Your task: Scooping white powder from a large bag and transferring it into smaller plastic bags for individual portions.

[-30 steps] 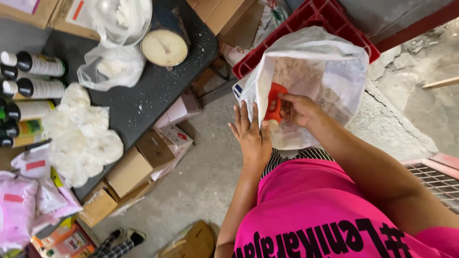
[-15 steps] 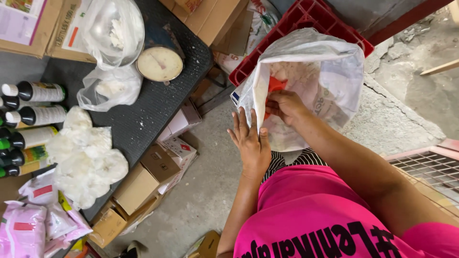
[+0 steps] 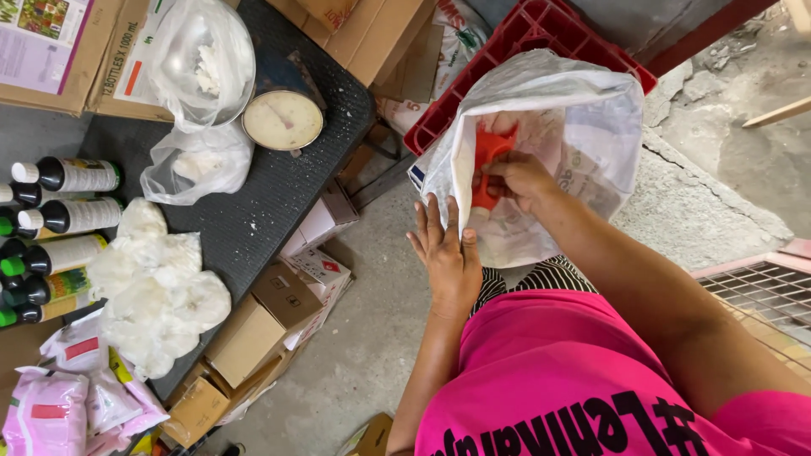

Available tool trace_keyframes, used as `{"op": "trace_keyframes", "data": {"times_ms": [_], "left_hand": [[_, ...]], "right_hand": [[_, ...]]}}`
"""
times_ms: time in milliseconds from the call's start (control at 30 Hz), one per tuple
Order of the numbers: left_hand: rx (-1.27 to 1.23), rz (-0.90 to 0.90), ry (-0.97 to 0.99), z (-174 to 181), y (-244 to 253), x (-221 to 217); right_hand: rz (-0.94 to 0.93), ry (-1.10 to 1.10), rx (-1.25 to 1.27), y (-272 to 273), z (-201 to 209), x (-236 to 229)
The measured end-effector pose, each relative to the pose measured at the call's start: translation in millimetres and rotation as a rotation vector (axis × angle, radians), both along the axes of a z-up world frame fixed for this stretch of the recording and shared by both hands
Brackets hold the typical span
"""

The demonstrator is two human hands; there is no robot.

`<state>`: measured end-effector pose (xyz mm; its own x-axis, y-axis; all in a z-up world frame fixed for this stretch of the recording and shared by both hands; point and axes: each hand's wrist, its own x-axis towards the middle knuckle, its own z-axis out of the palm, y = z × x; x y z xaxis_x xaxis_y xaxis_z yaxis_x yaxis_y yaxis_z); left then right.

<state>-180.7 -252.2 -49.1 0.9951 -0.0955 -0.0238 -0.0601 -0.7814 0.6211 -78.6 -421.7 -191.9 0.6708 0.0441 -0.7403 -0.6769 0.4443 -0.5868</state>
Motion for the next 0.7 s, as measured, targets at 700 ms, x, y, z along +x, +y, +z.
{"op": "trace_keyframes", "data": {"times_ms": [700], "left_hand": [[0.078, 0.053, -0.090, 8, -22, 26]], "right_hand": [[-0.058, -0.287, -0.020, -57, 14, 27]]}}
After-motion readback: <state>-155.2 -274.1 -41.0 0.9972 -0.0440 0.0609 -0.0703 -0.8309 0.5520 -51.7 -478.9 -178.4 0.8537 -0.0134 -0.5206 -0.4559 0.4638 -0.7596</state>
